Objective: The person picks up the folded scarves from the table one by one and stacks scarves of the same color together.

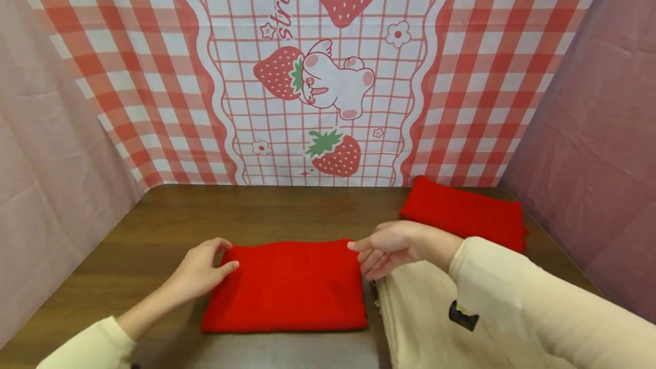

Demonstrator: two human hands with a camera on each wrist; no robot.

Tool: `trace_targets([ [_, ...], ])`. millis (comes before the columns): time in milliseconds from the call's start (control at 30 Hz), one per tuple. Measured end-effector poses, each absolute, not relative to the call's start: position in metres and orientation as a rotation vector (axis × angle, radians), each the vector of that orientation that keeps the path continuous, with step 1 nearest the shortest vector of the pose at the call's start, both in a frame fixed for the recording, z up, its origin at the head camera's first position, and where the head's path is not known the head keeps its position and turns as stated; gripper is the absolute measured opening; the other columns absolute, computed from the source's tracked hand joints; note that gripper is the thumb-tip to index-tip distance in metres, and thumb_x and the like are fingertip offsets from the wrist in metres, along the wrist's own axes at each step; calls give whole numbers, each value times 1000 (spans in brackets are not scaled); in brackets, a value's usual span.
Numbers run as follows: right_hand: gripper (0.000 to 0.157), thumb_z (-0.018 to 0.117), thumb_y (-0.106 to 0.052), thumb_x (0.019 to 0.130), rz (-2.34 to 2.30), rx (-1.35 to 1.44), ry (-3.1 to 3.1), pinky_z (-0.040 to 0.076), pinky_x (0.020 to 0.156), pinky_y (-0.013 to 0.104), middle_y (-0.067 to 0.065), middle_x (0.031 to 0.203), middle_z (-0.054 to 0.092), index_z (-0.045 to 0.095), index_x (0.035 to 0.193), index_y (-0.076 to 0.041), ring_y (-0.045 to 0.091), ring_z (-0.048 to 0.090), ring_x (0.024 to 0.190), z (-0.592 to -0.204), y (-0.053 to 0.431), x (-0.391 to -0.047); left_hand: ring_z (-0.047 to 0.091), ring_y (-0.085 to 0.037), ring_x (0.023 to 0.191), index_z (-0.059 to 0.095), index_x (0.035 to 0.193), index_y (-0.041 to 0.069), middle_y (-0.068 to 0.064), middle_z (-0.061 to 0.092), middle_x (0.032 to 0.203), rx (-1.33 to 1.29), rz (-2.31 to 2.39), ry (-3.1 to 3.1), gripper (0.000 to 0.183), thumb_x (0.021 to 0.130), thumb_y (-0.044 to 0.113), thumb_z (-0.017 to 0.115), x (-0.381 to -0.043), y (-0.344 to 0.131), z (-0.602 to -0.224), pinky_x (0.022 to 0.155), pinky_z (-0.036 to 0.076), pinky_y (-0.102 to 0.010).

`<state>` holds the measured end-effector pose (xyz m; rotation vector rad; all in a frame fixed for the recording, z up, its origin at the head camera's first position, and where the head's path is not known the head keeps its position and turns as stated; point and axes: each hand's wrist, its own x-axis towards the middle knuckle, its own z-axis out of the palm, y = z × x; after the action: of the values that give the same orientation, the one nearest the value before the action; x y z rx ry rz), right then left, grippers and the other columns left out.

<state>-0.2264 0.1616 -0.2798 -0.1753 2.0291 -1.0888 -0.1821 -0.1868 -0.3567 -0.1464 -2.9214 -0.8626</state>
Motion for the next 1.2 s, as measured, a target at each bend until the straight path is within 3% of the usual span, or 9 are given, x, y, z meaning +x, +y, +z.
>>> trace_targets([
  [333, 62, 43, -38, 101, -1006, -169, 2139, 51, 99, 40, 20, 123, 65, 42, 135, 13, 17, 69, 102, -253, 196, -283, 57, -30, 113, 60, 114, -1, -16, 63, 116, -444, -803, -3043, 43, 82, 23, 75, -182, -160, -359, 100, 48, -46],
  [600, 65, 44, -40, 100, -910, -90, 2290, 55, 94, 37, 4, 105, 71, 37, 138, 12, 10, 67, 87, -247, 220, -315, 52, -32, 118, 59, 116, -2, -16, 60, 121, -591, -627, -3076, 47, 81, 24, 76, -179, -148, -356, 103, 46, -46],
  [800, 71, 47, -40, 99, -876, -30, 2388, 57, 88, 35, 7, 99, 71, 35, 137, 18, 9, 67, 79, -247, 237, -331, 54, -31, 115, 59, 116, -3, -15, 60, 119, -660, -594, -3073, 47, 80, 23, 77, -179, -146, -358, 101, 47, -45],
  [867, 73, 48, -41, 99, -869, 3, 2399, 55, 92, 38, 17, 107, 68, 32, 138, 19, 14, 68, 84, -250, 243, -336, 54, -31, 115, 59, 116, -2, -15, 60, 119, -671, -589, -3078, 47, 81, 23, 77, -179, -145, -360, 102, 47, -44],
  [967, 76, 45, -41, 100, -854, 46, 2390, 49, 101, 44, 35, 129, 52, 26, 139, 21, 32, 66, 105, -257, 253, -345, 54, -30, 115, 59, 116, -2, -14, 59, 120, -680, -586, -3094, 47, 81, 24, 76, -180, -145, -362, 102, 47, -44],
  [1067, 76, 40, -40, 102, -837, 91, 2362, 42, 107, 49, 41, 141, 34, 20, 140, 22, 45, 49, 126, -266, 265, -355, 54, -29, 116, 58, 118, -1, -14, 58, 122, -678, -585, -3120, 48, 81, 25, 76, -181, -144, -363, 102, 47, -43],
  [1200, 75, 38, -39, 102, -834, 151, 2345, 39, 109, 51, 41, 143, 29, 18, 140, 23, 50, 40, 131, -275, 278, -363, 52, -30, 119, 57, 121, -1, -16, 57, 126, -672, -565, -3149, 51, 82, 25, 76, -183, -143, -363, 104, 46, -44],
])
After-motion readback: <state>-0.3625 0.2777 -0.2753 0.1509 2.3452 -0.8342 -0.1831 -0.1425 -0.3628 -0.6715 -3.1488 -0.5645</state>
